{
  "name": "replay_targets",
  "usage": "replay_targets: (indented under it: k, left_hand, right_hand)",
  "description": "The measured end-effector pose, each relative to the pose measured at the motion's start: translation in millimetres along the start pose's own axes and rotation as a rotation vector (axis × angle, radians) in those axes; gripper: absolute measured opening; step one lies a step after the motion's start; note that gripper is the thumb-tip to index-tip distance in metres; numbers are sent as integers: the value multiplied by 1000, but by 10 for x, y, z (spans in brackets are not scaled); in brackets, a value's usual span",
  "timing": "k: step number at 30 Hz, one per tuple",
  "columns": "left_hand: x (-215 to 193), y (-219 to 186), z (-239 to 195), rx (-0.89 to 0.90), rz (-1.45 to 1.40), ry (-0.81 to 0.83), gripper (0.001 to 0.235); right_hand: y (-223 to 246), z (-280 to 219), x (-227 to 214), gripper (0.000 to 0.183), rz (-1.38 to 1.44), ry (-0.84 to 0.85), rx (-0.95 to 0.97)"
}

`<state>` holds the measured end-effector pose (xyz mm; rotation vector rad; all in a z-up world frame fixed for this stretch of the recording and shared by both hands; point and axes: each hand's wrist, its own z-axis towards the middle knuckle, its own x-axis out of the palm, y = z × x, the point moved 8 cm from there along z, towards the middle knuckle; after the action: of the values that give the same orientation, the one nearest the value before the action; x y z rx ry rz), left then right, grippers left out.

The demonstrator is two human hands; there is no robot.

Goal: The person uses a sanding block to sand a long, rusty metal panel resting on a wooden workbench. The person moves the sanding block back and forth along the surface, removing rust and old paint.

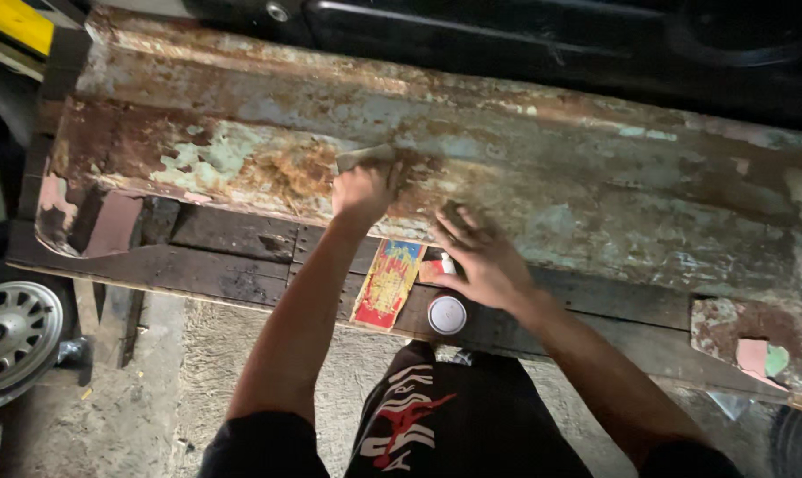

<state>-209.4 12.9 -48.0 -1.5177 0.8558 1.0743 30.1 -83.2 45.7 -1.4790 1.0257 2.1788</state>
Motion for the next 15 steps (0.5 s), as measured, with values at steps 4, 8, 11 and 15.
replay_targets:
  k: [4, 8, 11, 15]
  left_hand:
    - [-3, -52, -53, 28, 11, 53, 71]
    - [-173, -127, -45, 87, -47, -61, 59]
    - [-164, -184, -74, 140, 15, -66, 61]
    - [-201, -220, -93, 193, 36, -95, 56]
  right_hand:
    - [-863, -117, -116, 77, -362, 162, 586]
    - [-477, 114, -362, 65, -329, -91, 261]
    - [183, 140, -150, 70, -31, -16, -63]
    - [-655, -136, -123, 58, 136, 127, 678]
